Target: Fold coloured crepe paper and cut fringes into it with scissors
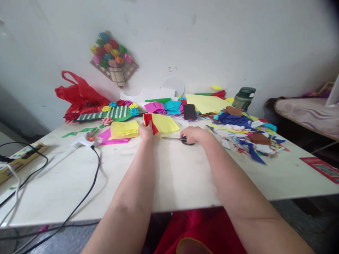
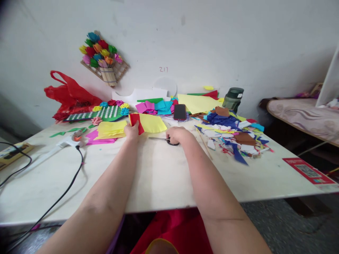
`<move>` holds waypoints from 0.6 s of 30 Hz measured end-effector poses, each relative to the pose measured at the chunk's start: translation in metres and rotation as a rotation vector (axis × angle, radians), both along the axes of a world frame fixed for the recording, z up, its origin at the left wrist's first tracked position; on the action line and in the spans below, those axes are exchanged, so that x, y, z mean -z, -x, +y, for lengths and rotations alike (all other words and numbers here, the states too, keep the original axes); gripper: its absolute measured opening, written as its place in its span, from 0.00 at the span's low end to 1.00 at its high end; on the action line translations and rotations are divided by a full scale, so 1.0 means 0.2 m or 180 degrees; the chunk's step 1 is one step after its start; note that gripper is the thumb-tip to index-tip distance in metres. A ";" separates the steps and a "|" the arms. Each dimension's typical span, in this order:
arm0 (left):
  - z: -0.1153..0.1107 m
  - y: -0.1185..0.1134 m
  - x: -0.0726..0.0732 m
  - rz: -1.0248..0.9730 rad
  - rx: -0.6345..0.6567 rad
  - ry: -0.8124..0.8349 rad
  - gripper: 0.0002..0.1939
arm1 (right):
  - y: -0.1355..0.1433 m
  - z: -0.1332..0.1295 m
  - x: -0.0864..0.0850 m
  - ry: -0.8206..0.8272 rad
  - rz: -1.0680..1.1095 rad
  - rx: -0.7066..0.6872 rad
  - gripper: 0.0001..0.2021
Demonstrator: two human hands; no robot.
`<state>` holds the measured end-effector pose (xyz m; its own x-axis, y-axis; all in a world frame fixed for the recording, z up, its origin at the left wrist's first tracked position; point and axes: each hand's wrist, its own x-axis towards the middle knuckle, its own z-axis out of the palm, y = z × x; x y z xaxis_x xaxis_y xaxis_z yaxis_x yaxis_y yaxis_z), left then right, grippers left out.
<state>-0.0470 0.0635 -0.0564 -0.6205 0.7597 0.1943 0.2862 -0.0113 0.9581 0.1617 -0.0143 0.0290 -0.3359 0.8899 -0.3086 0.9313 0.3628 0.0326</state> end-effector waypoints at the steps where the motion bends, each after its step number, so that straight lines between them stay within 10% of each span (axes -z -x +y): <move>1: 0.00 0.00 0.00 -0.0019 0.0018 -0.0023 0.15 | -0.02 0.01 -0.01 0.0049 0.0094 0.0012 0.23; 9: -0.03 -0.02 -0.03 -0.0327 0.0161 -0.0248 0.12 | -0.25 0.07 0.03 0.1170 0.1938 -0.0007 0.25; 18: -0.03 -0.05 -0.03 -0.0794 0.0258 -0.0474 0.14 | -0.16 0.07 0.10 0.1415 0.2998 0.0133 0.19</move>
<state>-0.0365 0.0568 -0.0505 -0.6017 0.7832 0.1564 0.0346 -0.1701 0.9848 0.1930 -0.0009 0.0085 -0.5823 0.7766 -0.2403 0.5224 0.1310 -0.8426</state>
